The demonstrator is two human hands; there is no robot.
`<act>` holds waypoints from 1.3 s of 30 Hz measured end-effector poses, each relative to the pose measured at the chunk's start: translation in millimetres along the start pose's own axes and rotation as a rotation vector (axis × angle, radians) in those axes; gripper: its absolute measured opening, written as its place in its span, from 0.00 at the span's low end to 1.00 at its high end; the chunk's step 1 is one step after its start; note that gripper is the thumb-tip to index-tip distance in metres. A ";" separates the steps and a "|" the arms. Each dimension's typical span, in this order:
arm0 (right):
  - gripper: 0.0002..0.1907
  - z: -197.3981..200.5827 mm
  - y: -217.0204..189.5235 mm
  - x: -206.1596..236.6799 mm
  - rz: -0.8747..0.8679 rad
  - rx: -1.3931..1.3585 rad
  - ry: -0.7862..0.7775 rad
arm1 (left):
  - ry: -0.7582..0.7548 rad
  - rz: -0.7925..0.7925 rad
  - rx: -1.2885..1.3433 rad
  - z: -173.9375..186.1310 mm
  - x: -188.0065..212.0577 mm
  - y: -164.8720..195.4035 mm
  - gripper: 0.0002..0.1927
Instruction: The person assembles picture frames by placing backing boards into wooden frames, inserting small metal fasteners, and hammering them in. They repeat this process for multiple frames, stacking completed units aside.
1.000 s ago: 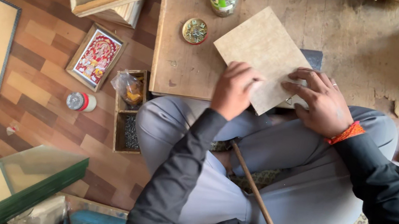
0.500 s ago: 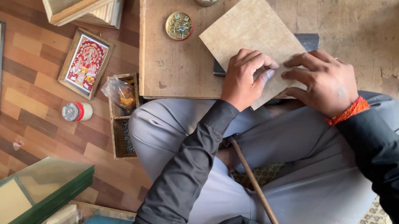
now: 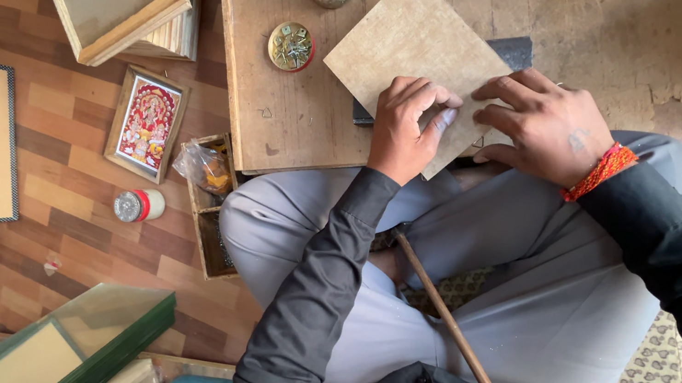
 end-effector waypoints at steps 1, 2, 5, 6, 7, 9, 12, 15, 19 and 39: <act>0.15 -1.3 -0.8 0.3 -0.012 0.010 0.008 | -0.006 0.002 -0.001 -0.7 0.0 -0.2 0.05; 0.14 -2.7 -1.0 0.2 -0.026 0.019 0.014 | -0.007 0.007 0.002 -1.2 -0.3 -0.6 0.05; 0.12 -7.5 0.7 -0.7 -0.042 0.024 0.039 | -0.008 0.012 -0.008 -3.3 -1.6 -2.0 0.05; 0.12 -8.9 1.7 -0.9 -0.042 0.022 0.047 | -0.008 0.010 -0.020 -3.9 -2.4 -2.5 0.05; 0.12 -10.2 2.7 -0.9 -0.039 0.031 0.043 | -0.006 0.008 -0.032 -4.3 -3.2 -2.7 0.05; 0.12 -12.4 4.5 -0.6 -0.030 0.048 0.032 | -0.005 0.020 -0.015 -4.3 -5.0 -3.8 0.05; 0.14 -14.7 6.4 0.3 -0.009 0.034 0.062 | 0.003 0.006 -0.004 -3.3 -6.3 -3.6 0.05; 0.12 -17.3 9.4 -0.1 -0.008 0.034 0.044 | -0.005 -0.012 -0.011 -1.9 -6.3 -3.1 0.05; 0.14 -16.1 11.1 1.6 0.052 0.052 0.073 | -0.013 -0.014 -0.008 -0.8 -5.1 -3.9 0.06; 0.39 -16.5 -141.7 106.2 -0.381 -0.458 -0.569 | -0.018 0.044 -0.113 -20.5 3.2 -15.7 0.08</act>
Point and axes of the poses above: each hand's wrist, its own x-axis away from the middle knuckle, its own z-axis out of the back of the hand, y = z × x, the point moved 2 cm from there along -x, towards the middle knuckle, and after that the axes turned 3 degrees about -y, right-handed, at the moved point
